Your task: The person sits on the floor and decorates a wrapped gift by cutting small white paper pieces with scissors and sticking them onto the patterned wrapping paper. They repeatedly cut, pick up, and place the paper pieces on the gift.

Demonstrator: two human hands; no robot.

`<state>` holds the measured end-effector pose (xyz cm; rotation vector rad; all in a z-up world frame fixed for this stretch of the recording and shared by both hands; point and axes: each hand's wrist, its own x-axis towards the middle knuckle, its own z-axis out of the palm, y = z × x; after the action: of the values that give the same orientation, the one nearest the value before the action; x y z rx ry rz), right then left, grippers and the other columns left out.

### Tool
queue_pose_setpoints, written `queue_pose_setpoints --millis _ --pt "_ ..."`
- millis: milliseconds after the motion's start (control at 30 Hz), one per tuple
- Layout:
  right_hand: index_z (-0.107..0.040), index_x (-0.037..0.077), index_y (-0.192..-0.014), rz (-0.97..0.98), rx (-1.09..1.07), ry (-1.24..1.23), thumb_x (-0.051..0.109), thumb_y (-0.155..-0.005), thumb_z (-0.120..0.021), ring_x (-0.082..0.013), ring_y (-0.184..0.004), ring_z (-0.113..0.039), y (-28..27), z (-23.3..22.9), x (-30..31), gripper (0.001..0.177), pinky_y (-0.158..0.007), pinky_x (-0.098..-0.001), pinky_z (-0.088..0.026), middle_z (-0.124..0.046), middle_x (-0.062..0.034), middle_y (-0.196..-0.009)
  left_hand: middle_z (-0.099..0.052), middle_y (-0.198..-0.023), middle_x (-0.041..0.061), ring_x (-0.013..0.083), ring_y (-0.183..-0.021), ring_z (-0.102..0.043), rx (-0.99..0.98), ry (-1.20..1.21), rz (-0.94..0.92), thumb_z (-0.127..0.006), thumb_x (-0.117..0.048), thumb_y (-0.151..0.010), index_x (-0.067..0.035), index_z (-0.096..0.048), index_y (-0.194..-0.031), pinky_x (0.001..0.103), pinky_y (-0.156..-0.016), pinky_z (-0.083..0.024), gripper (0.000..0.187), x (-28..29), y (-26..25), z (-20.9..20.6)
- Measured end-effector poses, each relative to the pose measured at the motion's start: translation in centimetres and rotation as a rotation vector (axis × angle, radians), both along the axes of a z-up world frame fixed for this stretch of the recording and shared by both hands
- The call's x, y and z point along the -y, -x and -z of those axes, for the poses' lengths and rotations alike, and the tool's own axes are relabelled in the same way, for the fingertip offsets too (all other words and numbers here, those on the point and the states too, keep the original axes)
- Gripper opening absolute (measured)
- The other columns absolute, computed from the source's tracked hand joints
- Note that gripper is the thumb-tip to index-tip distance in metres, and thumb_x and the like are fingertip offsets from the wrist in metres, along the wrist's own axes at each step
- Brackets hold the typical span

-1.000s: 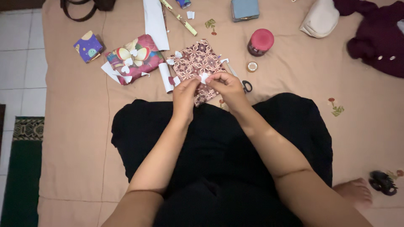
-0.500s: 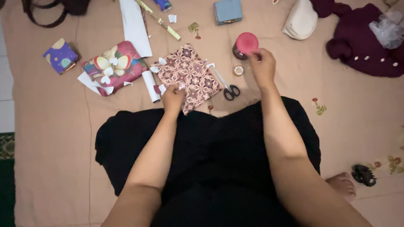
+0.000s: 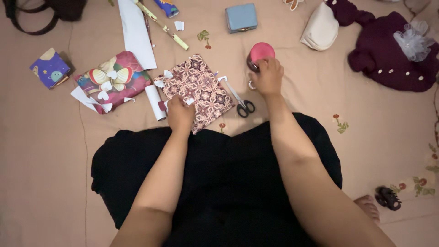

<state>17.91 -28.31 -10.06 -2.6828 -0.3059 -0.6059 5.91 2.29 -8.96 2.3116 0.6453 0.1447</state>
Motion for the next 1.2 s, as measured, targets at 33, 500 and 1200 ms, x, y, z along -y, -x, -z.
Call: queue_pose_setpoints --millis 33,500,1200 --pt "-0.069 0.015 -0.113 -0.012 0.031 0.019 0.025 -0.072 -0.087 -0.0337 -0.121 -0.051 -0.1 0.1 -0.3 0.046 -0.098 -0.0524 -0.037 -0.06 -0.0085 -0.121 -0.063 -0.114 0.012 0.0352 -0.102 -0.064 0.004 0.008 -0.009 -0.083 -0.024 -0.074 -0.012 -0.061 -0.112 0.047 -0.085 -0.052 0.046 0.0 0.1 0.0" --pt "-0.071 0.014 -0.103 0.017 0.137 0.185 0.023 -0.08 -0.079 -0.0275 -0.113 -0.057 -2.1 2.5 -0.9 0.025 -0.099 -0.0533 -0.034 -0.065 -0.006 -0.112 -0.061 -0.092 0.008 0.0228 -0.082 -0.06 0.348 0.208 -0.007 -0.081 -0.026 -0.089 -0.005 -0.067 -0.103 0.035 -0.073 -0.051 0.029 0.1 0.0 0.2" --pt "-0.075 0.008 -0.084 0.082 -0.017 -0.262 0.015 -0.085 -0.076 -0.0331 -0.085 -0.068 -3.5 1.1 -0.4 0.007 -0.08 -0.0449 -0.051 -0.073 -0.0115 -0.088 -0.062 -0.091 0.006 0.0162 -0.07 -0.056 0.346 0.254 0.089 -0.076 -0.022 -0.091 -0.004 -0.07 -0.105 0.031 -0.066 -0.049 0.024 1.1 0.4 -1.6"
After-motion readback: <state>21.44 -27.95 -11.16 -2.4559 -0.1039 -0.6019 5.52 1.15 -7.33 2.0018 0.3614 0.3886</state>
